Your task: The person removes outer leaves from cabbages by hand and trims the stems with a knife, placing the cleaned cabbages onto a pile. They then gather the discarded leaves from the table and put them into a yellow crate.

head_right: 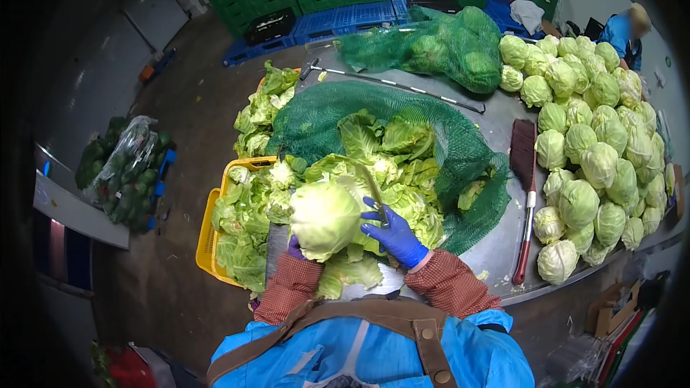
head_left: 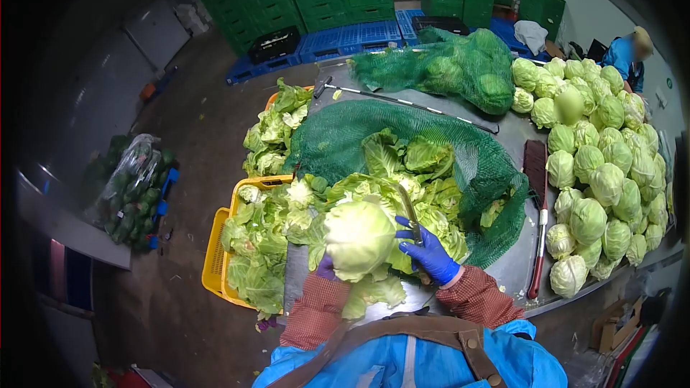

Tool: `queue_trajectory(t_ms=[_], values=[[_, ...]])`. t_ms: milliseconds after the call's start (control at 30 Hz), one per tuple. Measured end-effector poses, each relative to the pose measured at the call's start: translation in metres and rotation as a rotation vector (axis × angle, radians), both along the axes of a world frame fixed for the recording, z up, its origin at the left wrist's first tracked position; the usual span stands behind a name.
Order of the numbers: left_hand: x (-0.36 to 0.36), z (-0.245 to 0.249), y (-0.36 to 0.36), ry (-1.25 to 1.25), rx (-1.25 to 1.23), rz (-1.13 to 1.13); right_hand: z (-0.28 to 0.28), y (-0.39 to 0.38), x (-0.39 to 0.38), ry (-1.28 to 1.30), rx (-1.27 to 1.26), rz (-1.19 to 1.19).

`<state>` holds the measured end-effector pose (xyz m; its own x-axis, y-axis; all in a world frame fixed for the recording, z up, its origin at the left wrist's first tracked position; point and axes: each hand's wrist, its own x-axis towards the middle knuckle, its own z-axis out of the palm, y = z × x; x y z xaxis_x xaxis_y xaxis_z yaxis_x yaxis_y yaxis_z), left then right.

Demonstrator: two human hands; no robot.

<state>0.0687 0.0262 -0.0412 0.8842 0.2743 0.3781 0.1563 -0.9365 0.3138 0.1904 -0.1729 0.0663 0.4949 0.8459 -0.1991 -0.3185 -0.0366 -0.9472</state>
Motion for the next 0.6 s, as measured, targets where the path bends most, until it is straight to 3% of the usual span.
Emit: queue_trajectory(t_ms=[67, 133, 200, 267, 333, 367, 433, 533, 567, 600], values=[[-0.004, 0.044, -0.012, -0.284, -1.800, -0.010, -0.014, 0.002, 0.002, 0.010, 0.018, -0.013], [-0.016, 0.021, -0.010, -0.333, -1.812, -0.100, -0.026, 0.004, 0.004, 0.066, -0.055, -0.018], [-0.034, 0.037, -0.015, -0.366, -1.470, -0.339, -0.047, 0.003, 0.010, 0.191, 0.003, -0.071], [-0.025, 0.050, -0.021, -0.360, -1.464, -0.277, -0.054, 0.000, 0.010, 0.537, -0.008, -0.079], [-0.016, 0.052, -0.024, -0.382, -1.203, -0.237, -0.054, 0.000, 0.007, 0.559, -0.020, -0.054], [-0.009, 0.050, -0.027, -0.481, -1.412, -0.250, -0.052, 0.004, 0.008, 0.534, 0.019, -0.017], [-0.008, 0.031, -0.019, -0.498, -1.460, -0.162, -0.049, 0.009, 0.013, 0.510, 0.064, 0.018], [-0.004, 0.001, -0.019, -0.482, -1.499, 0.012, -0.051, 0.012, 0.024, 0.010, -0.286, 0.048], [-0.001, -0.006, -0.023, -0.437, -1.266, 0.099, -0.060, 0.015, 0.026, -0.210, -0.344, -0.008], [0.002, -0.014, -0.029, -0.389, -1.032, 0.183, -0.068, 0.010, 0.029, -0.208, -0.346, -0.006]])
